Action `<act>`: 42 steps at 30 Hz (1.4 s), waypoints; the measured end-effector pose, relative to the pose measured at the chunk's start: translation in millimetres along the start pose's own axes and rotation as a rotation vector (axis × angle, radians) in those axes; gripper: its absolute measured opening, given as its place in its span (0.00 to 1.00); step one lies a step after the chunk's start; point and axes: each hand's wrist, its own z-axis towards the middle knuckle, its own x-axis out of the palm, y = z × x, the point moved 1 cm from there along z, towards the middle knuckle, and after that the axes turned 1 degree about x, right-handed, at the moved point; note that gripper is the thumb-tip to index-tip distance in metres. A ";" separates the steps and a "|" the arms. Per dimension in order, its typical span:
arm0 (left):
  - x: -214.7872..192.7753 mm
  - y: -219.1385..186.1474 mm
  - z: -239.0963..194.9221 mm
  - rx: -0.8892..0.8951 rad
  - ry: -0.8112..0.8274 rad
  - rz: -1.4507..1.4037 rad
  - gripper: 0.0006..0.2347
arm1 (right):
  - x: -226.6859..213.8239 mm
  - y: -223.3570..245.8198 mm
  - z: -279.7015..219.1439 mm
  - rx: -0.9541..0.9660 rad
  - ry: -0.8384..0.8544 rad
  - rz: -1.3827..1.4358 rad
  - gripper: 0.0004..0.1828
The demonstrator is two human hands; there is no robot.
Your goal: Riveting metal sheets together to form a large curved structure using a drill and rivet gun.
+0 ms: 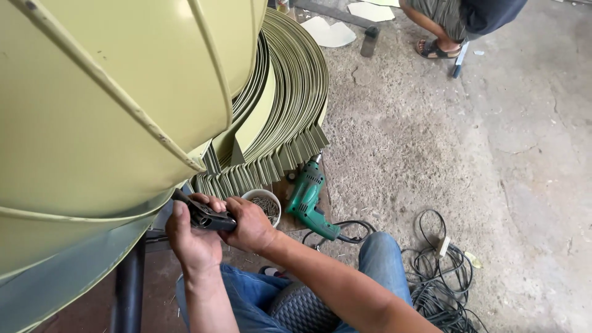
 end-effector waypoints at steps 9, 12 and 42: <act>-24.0 29.9 13.4 0.068 0.014 -0.035 0.21 | -44.0 53.0 -50.4 0.034 0.075 -0.034 0.35; -10.5 13.0 10.7 0.031 0.012 -0.033 0.20 | -50.0 53.8 -40.7 -0.055 0.028 -0.079 0.41; 20.5 -41.5 -157.7 0.093 0.588 1.301 0.36 | -43.7 -71.7 -201.5 0.033 0.555 0.827 0.43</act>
